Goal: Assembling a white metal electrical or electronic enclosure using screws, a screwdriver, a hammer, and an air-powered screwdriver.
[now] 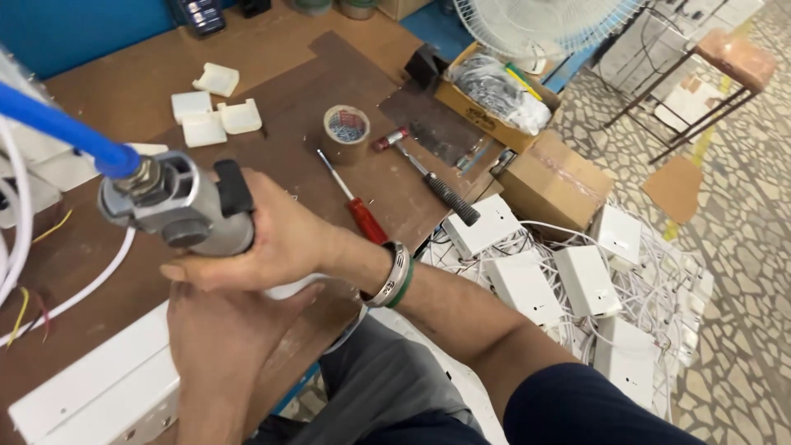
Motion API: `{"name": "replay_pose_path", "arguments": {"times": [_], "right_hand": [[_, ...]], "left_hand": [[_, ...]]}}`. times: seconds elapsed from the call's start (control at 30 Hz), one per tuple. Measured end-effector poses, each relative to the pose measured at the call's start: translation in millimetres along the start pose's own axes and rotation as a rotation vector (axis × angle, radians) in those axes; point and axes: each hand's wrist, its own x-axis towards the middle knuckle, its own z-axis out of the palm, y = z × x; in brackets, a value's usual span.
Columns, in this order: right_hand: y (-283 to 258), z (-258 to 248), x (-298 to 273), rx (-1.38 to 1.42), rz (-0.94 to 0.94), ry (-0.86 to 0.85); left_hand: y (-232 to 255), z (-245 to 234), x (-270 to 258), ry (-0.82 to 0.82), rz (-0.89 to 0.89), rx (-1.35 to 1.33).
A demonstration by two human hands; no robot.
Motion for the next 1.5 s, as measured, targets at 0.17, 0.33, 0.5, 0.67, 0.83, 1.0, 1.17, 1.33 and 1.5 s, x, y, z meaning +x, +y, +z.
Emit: {"name": "replay_pose_path", "arguments": {"times": [0.17,0.33,0.5,0.67,0.83,1.0,1.17,1.33,1.5], "right_hand": [[4,-3,0,0.007,0.005,0.008],[8,-1,2,0.029,0.008,0.011],[5,5,-2,-0.041,-0.054,0.131],[-13,-16,-11,-0.046,-0.062,0.262],[-17,-58,-47,-0.257,-0.045,0.323],[31,-89,-109,-0.869,0.506,0.360],[85,-110,-156,-1.085,0.787,0.332],[127,-125,-174,-1.172,0.929,0.370],[138,-137,-160,-1.355,0.832,0.265]], "left_hand": [[-9,14,-3,0.116,0.130,0.165],[-7,10,-4,0.089,0.103,0.204],[-10,4,-7,0.185,0.270,0.049],[0,-9,-8,0.149,0.203,-0.146],[-1,-7,-3,0.124,0.095,-0.214],[-2,1,-5,0.183,0.139,-0.229],[7,-8,-1,0.258,0.148,-0.208],[-9,19,1,0.339,0.153,-0.070],[-4,17,-1,0.327,0.133,-0.091]]}}
